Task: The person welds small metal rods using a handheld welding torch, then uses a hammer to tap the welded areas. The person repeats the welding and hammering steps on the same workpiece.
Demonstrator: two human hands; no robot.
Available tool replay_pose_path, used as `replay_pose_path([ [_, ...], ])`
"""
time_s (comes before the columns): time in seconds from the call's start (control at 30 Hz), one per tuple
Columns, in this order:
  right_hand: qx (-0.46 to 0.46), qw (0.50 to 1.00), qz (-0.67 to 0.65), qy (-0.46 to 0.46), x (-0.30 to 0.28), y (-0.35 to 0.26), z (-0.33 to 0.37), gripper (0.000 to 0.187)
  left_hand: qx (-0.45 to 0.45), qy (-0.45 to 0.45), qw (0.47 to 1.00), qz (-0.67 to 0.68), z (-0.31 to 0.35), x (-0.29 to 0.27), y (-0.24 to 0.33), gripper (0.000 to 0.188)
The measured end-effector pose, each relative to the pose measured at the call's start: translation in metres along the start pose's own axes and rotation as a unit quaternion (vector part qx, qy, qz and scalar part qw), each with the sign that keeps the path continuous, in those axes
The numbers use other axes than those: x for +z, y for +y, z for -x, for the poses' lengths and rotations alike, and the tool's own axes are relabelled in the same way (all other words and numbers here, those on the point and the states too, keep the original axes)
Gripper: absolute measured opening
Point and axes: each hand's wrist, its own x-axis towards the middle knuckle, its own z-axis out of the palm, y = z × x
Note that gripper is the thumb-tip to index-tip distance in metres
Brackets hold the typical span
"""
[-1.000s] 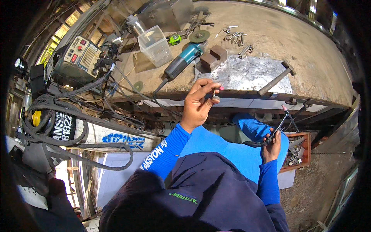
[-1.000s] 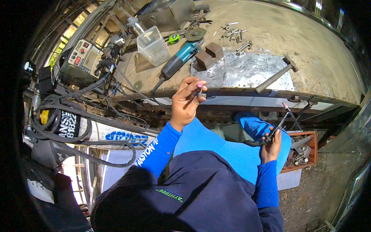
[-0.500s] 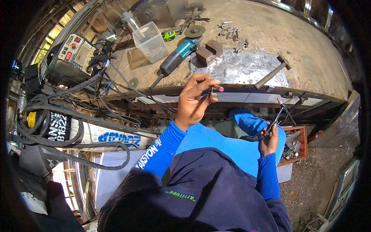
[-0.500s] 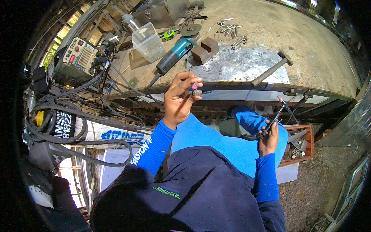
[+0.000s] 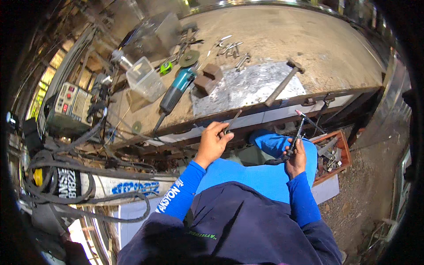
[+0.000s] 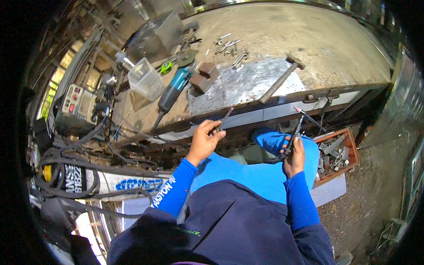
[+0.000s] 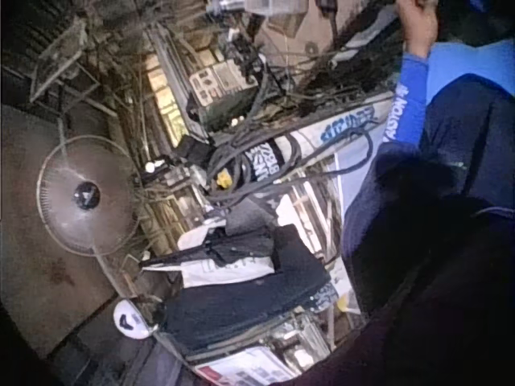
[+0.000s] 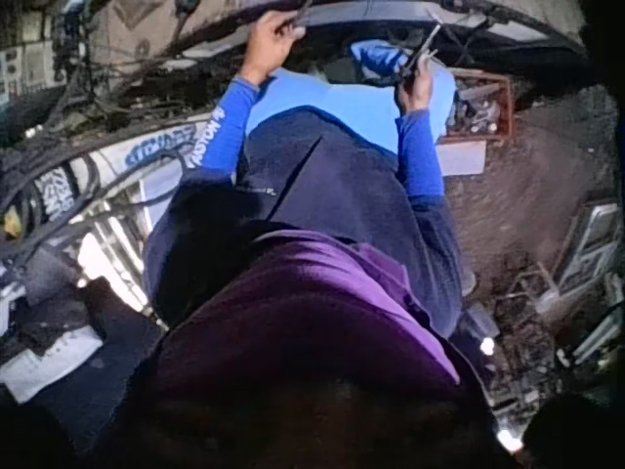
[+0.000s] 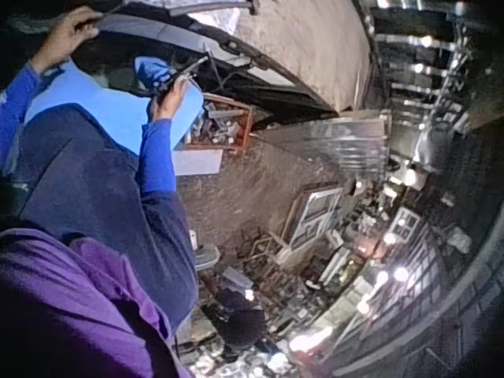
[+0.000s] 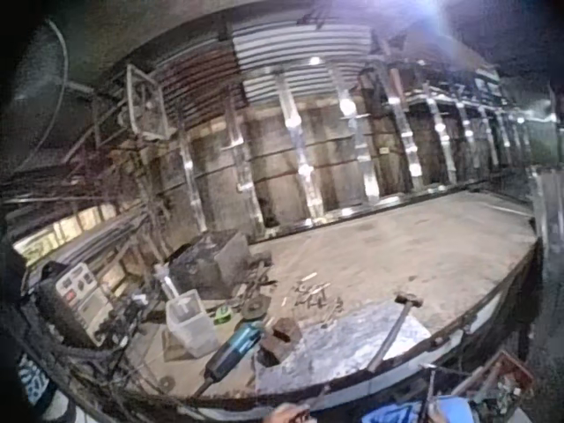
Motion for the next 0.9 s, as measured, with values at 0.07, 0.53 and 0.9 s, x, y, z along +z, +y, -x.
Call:
replay_pose_path([
  [0.07, -0.006, 1.000, -0.008, -0.004, -0.001, -0.001, 0.000, 0.030, 0.030, 0.002, 0.999, -0.036, -0.010, 0.016, -0.005, 0.038],
  [0.53, -0.011, 0.999, -0.033, 0.003, 0.001, -0.008, -0.002, 0.028, 0.202, 0.246, 0.914, -0.252, -0.254, -0.043, 0.104, 0.042],
  [0.9, 0.042, 0.998, -0.055, -0.002, 0.001, -0.002, -0.006, 0.024, 0.085, -0.117, 0.989, 0.004, 0.059, 0.118, 0.002, 0.026],
])
